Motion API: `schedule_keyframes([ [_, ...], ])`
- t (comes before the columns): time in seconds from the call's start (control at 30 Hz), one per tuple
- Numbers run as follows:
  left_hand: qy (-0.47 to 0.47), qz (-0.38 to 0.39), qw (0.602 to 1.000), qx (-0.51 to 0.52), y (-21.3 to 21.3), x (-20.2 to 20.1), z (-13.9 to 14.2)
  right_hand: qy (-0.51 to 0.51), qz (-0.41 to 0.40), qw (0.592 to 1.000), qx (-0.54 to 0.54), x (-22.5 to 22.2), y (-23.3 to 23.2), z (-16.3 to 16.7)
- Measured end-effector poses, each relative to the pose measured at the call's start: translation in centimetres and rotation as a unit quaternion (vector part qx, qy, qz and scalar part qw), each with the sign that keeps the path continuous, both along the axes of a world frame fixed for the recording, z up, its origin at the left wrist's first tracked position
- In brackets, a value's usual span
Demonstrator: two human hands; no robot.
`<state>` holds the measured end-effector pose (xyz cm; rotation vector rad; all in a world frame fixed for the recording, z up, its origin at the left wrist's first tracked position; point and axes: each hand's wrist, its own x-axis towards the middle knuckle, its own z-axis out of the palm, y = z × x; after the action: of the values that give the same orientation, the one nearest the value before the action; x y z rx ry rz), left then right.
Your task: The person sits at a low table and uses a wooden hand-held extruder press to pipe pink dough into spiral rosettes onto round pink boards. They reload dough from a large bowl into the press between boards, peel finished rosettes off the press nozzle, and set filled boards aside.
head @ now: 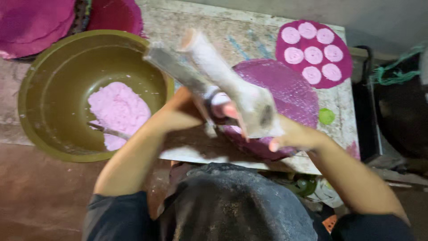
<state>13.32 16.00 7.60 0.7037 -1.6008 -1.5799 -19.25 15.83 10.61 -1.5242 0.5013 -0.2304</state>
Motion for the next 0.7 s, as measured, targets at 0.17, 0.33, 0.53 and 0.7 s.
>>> schedule_keyframes([
  [0.17,-0.132,0.148,0.977,-0.082,-7.6,-7.4,-5.9,-0.036,-0.196,0.980,0.002,-10.5,3.9,-1.9],
  [0.33,0.007,0.281,0.930,0.236,-10.8,-10.9,-12.4,-0.082,-0.279,0.953,0.080,-15.4,5.7,-4.0],
  [0.53,0.057,0.365,0.916,0.156,-7.8,-12.1,-15.6,-0.103,-0.341,0.931,0.083,-14.8,6.6,-5.9],
  [0.7,-0.357,0.347,0.847,-0.186,-3.1,-11.6,-15.6,-0.086,-0.379,0.918,0.074,-13.3,6.1,-6.1],
])
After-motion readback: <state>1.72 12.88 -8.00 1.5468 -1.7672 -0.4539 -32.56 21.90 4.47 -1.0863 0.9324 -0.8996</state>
